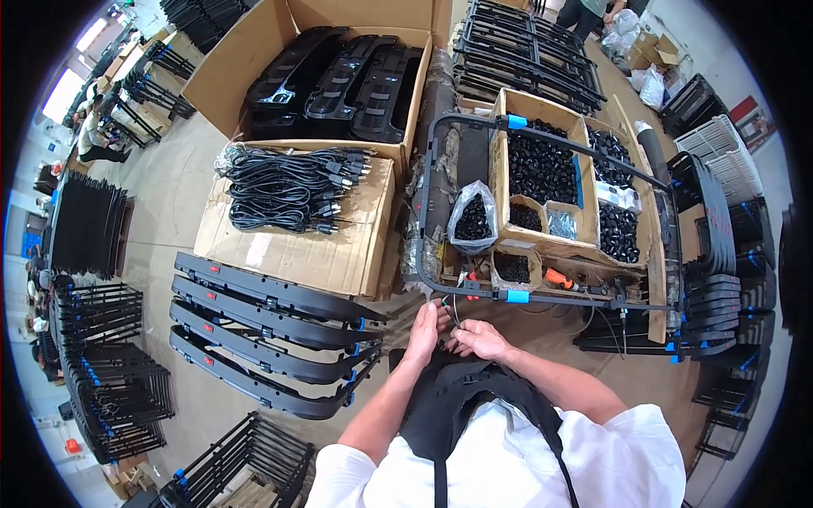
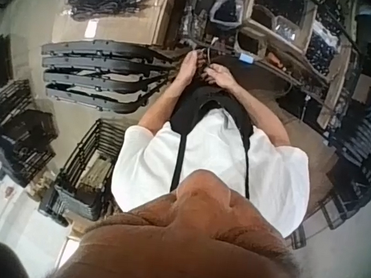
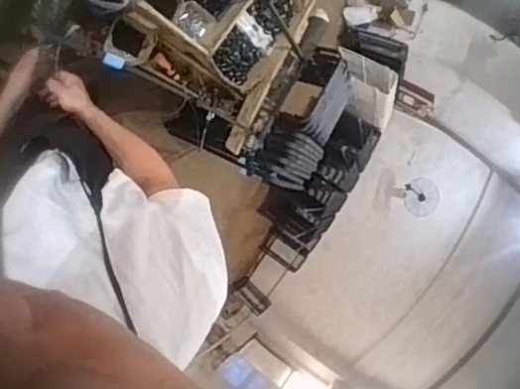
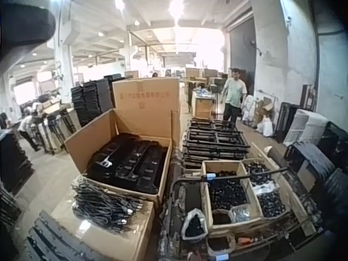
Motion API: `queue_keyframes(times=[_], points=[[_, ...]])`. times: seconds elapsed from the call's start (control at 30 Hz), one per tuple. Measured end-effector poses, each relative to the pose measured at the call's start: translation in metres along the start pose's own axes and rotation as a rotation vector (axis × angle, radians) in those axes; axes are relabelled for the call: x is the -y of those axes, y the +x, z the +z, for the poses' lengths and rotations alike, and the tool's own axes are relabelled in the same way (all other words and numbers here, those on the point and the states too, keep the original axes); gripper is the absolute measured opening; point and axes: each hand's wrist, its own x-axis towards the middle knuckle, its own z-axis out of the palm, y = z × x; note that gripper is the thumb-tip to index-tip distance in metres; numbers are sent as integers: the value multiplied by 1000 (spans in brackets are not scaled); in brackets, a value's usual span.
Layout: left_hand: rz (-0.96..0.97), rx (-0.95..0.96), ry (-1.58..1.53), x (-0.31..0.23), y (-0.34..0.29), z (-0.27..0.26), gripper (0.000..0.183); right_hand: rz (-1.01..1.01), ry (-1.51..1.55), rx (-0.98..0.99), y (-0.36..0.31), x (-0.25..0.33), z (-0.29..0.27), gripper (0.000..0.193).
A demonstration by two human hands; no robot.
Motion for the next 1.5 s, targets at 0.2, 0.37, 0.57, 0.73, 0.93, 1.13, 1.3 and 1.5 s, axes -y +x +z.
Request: queue_keyframes(times=[0.2, 0.37, 0.57, 0.73, 0.93, 1.13, 1.3, 1.5], points=[[138, 168, 417, 22, -14, -7, 40, -23, 2, -4, -3, 6, 13, 32], [101, 99, 501, 27, -2, -7, 33, -123, -895, -121, -2, 20, 9, 37], [24, 93, 655, -9, -25, 20, 31, -194, -759, -454, -45, 104, -14, 31], [227, -33, 784, -1, -14, 13, 30, -341, -899, -534, 2, 114, -53, 38], [261, -81, 894, -8, -1, 5, 28, -144, -661, -206, 58, 116, -68, 40], [113, -64, 668, -12, -14, 25, 27, -214, -75, -297, 90, 87, -88, 30], [181, -122, 705, 7, -25, 5, 25, -250, 533, -573, 106, 90, -118, 29], [158, -253, 554, 17, -41, 27, 28, -386, 451, -490, 122, 114, -100, 30]])
